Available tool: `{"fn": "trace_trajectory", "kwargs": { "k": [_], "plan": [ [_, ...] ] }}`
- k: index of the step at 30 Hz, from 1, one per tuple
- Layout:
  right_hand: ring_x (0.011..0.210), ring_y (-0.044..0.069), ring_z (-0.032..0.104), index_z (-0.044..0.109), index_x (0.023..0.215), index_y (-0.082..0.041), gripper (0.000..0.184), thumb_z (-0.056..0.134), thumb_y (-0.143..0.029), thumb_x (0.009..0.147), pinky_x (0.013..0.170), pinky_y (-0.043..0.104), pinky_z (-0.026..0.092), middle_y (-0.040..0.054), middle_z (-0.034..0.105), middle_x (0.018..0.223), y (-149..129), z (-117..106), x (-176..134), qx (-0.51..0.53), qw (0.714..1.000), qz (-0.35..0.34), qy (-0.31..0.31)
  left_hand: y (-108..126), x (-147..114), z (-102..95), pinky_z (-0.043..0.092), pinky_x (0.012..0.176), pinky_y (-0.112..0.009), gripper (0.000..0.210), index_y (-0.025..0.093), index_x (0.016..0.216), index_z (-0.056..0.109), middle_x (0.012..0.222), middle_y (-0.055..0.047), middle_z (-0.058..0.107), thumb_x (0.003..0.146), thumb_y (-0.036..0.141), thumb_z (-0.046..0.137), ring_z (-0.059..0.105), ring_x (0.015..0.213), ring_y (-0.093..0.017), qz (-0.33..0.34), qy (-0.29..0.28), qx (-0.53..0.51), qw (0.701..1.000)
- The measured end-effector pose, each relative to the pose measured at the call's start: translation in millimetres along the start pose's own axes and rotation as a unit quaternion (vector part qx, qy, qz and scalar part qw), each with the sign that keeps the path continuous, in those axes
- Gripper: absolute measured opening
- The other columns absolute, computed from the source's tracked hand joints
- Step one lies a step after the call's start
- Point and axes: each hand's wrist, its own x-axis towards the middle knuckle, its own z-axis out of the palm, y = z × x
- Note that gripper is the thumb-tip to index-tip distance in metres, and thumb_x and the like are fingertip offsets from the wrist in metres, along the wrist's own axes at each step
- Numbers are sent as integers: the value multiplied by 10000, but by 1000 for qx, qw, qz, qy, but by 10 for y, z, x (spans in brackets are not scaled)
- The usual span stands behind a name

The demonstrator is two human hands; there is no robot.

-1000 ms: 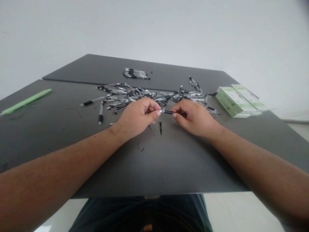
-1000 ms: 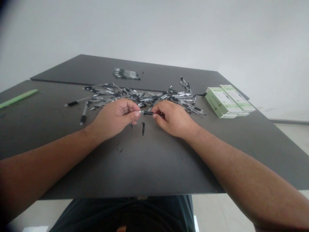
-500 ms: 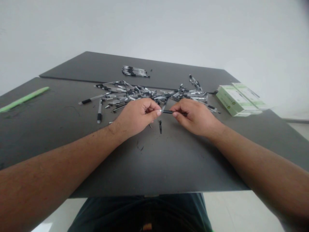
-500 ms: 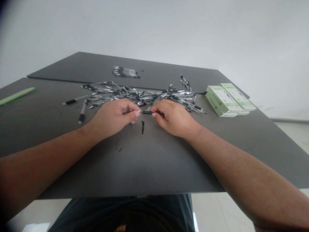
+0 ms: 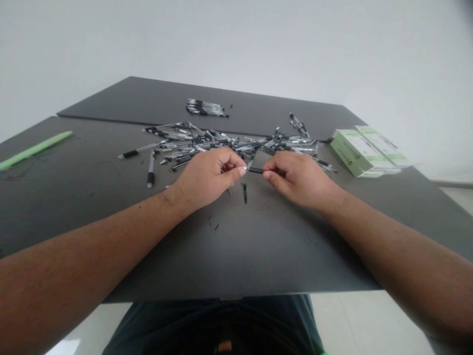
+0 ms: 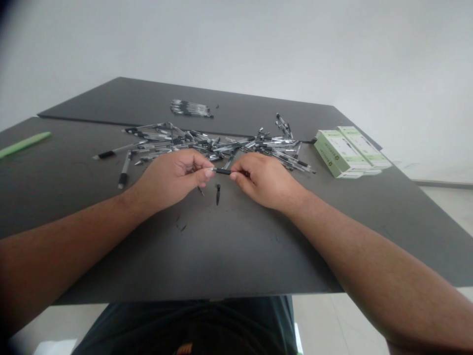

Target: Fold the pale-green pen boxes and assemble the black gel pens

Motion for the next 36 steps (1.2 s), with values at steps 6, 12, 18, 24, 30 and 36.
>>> {"fn": "trace_trajectory", "kwargs": {
  "k": [6,12,18,24,30,36],
  "plan": [
    [765,204,650,750,985,-230,57,746,-287,980,745,327,477,35,758,884,1,-9,-6,15,1000,17,1,-1,1,16,522,759,-320,154,209,970,800,863,-11,826,995,347,736,750,791,-188,11,-5,7,1000],
    [819,224,670,750,975,-227,180,641,-334,1070,772,340,476,59,758,874,4,3,-1,12,1000,-5,-10,21,-9,14,519,746,-318,159,206,971,803,853,-11,816,996,349,737,736,773,-185,13,-6,10,1000],
    [750,194,633,717,952,-234,69,758,-289,960,733,319,463,25,736,859,10,-11,5,21,1000,17,-8,23,-7,14,529,751,-313,142,207,970,800,838,-8,807,990,334,739,723,757,-180,13,-7,12,1000],
    [782,212,653,745,961,-228,214,636,-372,1076,748,336,466,51,749,843,10,-11,2,21,1000,1,-24,29,-5,7,541,774,-308,140,216,977,795,835,-4,806,996,339,731,732,777,-184,18,-7,28,999],
    [733,190,639,718,941,-238,69,750,-299,947,718,316,465,19,748,848,-9,-24,4,33,999,35,-11,29,-4,7,553,776,-309,131,220,970,790,823,-4,804,992,337,734,734,776,-188,15,-9,23,1000],
    [793,217,672,746,970,-235,177,661,-368,1050,758,336,474,50,773,870,-2,-25,3,28,999,27,-34,39,-6,1,562,786,-318,131,227,988,791,821,-6,804,994,344,733,741,786,-198,12,-11,29,999]
  ]
}}
